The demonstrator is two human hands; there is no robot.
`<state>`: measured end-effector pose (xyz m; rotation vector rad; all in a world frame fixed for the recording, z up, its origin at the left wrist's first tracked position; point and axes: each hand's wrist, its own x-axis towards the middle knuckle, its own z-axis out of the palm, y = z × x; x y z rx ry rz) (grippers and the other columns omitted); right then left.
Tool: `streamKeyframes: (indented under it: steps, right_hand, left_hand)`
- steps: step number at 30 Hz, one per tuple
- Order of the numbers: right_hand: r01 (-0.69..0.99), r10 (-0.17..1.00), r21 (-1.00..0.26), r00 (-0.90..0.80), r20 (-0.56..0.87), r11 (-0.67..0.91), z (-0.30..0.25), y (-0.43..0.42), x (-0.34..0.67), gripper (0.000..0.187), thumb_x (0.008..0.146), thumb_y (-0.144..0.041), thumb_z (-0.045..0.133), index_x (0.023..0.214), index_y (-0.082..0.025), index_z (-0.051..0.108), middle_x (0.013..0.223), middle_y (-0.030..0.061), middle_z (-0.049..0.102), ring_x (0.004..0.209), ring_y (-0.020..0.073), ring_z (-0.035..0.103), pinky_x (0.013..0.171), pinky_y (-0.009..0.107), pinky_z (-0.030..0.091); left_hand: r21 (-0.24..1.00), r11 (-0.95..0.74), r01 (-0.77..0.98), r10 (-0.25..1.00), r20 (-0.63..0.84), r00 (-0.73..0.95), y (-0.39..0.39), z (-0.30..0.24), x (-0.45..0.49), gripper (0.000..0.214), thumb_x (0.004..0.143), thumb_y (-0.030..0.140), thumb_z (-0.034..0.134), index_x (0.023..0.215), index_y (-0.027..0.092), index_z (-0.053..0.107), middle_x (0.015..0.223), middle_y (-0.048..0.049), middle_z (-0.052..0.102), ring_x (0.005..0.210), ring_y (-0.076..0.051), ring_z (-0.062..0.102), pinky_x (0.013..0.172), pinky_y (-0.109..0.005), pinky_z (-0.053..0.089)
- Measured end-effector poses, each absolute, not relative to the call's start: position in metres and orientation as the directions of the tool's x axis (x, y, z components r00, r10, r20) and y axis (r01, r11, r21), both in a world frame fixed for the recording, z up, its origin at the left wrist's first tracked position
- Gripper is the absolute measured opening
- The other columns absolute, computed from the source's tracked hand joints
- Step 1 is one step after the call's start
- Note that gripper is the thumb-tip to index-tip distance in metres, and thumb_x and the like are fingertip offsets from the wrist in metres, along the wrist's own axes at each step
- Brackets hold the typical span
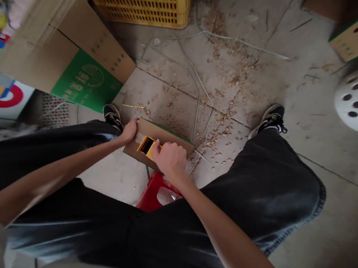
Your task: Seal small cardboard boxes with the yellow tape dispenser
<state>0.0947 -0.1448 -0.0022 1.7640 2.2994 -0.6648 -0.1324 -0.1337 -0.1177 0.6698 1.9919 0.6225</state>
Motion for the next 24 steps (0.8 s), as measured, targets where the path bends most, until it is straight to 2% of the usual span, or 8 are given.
streamKeyframes:
  steps: [2, 4, 6, 10, 15, 18, 24]
  right_hand:
    - [0.947, 0.874, -0.256, -0.285, -0.395, 0.193, -0.002, -0.146, 0.095, 0.069, 0.101, -0.051, 0.026, 0.082, -0.012, 0.079, 0.076, 0.0183, 0.075, 0.070, 0.0288, 0.072, 0.064, 0.036, 0.049]
    - [0.944, 0.877, -0.273, -0.284, -0.389, 0.185, -0.003, -0.147, 0.096, 0.070, 0.101, -0.052, 0.025, 0.083, -0.012, 0.080, 0.076, 0.0184, 0.076, 0.070, 0.0290, 0.072, 0.064, 0.036, 0.049]
    - [0.941, 0.880, -0.290, -0.281, -0.383, 0.175, -0.005, -0.148, 0.098, 0.070, 0.101, -0.053, 0.025, 0.085, -0.012, 0.080, 0.077, 0.0186, 0.076, 0.070, 0.0293, 0.072, 0.063, 0.037, 0.050]
    - [0.935, 0.872, -0.314, -0.286, -0.399, 0.163, -0.006, -0.148, 0.099, 0.071, 0.100, -0.053, 0.025, 0.088, -0.012, 0.081, 0.078, 0.0192, 0.076, 0.071, 0.0297, 0.073, 0.065, 0.038, 0.050]
    - [0.925, 0.842, -0.338, -0.319, -0.436, 0.176, -0.003, -0.142, 0.095, 0.067, 0.101, -0.051, 0.026, 0.095, -0.012, 0.081, 0.086, 0.0194, 0.077, 0.080, 0.0295, 0.073, 0.071, 0.038, 0.052]
    - [0.915, 0.819, -0.343, -0.357, -0.449, 0.211, -0.001, -0.135, 0.090, 0.062, 0.099, -0.049, 0.030, 0.096, -0.011, 0.080, 0.090, 0.0208, 0.076, 0.085, 0.0308, 0.073, 0.073, 0.038, 0.053]
    - [0.900, 0.759, -0.346, -0.417, -0.499, 0.267, -0.002, -0.127, 0.090, 0.071, 0.093, -0.066, 0.038, 0.095, -0.010, 0.080, 0.089, 0.0218, 0.076, 0.086, 0.0329, 0.072, 0.071, 0.038, 0.053]
  left_hand:
    - [0.612, 0.595, 0.522, 0.792, -0.332, -0.513, -0.134, -0.113, -0.126, 0.055, 0.100, 0.053, 0.023, 0.120, 0.017, 0.061, 0.128, -0.0164, 0.065, 0.129, -0.031, 0.056, 0.110, -0.046, 0.043]
    - [0.482, 0.458, 0.747, 0.879, -0.121, -0.460, -0.135, -0.111, -0.116, 0.056, 0.102, 0.048, 0.019, 0.126, 0.015, 0.057, 0.131, -0.0191, 0.061, 0.126, -0.031, 0.057, 0.107, -0.046, 0.044]
    - [0.372, 0.362, 0.855, 0.924, -0.022, -0.381, -0.135, -0.110, -0.104, 0.056, 0.103, 0.046, 0.017, 0.127, 0.014, 0.056, 0.127, -0.0203, 0.061, 0.117, -0.030, 0.061, 0.099, -0.044, 0.047]
    - [0.264, 0.242, 0.933, 0.967, 0.011, -0.254, -0.136, -0.114, -0.087, 0.051, 0.104, 0.041, 0.019, 0.117, 0.015, 0.061, 0.120, -0.0185, 0.062, 0.108, -0.028, 0.062, 0.094, -0.042, 0.047]
    - [0.212, 0.047, 0.976, 0.997, 0.043, -0.057, -0.133, -0.117, -0.090, 0.048, 0.104, 0.034, 0.021, 0.103, 0.015, 0.065, 0.115, -0.0177, 0.064, 0.115, -0.028, 0.057, 0.105, -0.046, 0.041]
    - [0.246, 0.003, 0.969, 1.000, 0.011, -0.006, -0.131, -0.117, -0.092, 0.048, 0.104, 0.032, 0.020, 0.101, 0.015, 0.065, 0.111, -0.0171, 0.065, 0.116, -0.028, 0.056, 0.107, -0.047, 0.040]
    - [0.387, 0.124, 0.914, 0.991, -0.084, -0.099, -0.130, -0.113, -0.091, 0.049, 0.103, 0.038, 0.020, 0.108, 0.017, 0.064, 0.121, -0.0170, 0.062, 0.127, -0.029, 0.050, 0.112, -0.048, 0.035]
